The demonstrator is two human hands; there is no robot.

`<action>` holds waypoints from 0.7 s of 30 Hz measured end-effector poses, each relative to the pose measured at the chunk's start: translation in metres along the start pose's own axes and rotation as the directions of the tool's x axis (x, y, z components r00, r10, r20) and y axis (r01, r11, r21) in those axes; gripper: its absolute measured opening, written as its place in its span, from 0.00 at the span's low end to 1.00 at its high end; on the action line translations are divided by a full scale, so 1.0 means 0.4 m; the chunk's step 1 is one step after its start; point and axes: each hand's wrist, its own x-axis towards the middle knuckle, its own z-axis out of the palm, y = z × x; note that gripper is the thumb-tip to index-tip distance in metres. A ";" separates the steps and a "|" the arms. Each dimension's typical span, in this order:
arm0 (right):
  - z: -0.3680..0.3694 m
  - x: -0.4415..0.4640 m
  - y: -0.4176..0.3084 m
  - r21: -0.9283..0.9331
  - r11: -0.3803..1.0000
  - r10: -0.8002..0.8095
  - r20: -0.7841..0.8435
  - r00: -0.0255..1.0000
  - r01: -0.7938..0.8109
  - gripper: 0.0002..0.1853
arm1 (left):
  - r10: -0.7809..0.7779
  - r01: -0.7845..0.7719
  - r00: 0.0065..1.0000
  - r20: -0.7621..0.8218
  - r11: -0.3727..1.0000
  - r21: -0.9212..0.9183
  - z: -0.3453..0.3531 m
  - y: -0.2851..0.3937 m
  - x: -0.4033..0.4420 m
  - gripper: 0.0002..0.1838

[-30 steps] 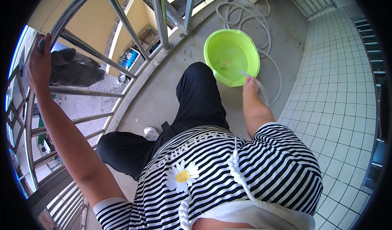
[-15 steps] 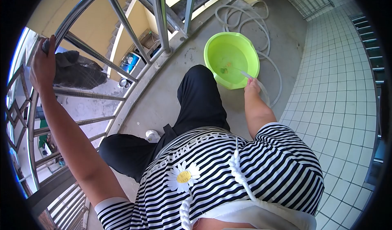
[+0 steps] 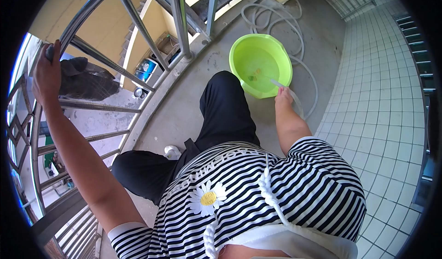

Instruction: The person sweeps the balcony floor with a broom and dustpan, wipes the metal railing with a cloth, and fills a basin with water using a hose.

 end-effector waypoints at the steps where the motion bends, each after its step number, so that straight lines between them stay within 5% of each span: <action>1: 0.000 0.001 0.001 0.000 1.000 -0.002 0.001 1.000 0.002 0.12 | -0.001 0.001 1.000 0.000 1.000 -0.008 0.000 -0.001 0.001 0.25; 21: -0.009 -0.003 0.005 -0.001 1.000 0.030 0.016 0.999 -0.030 0.12 | 0.007 -0.007 1.000 0.006 1.000 -0.018 0.000 -0.002 0.001 0.24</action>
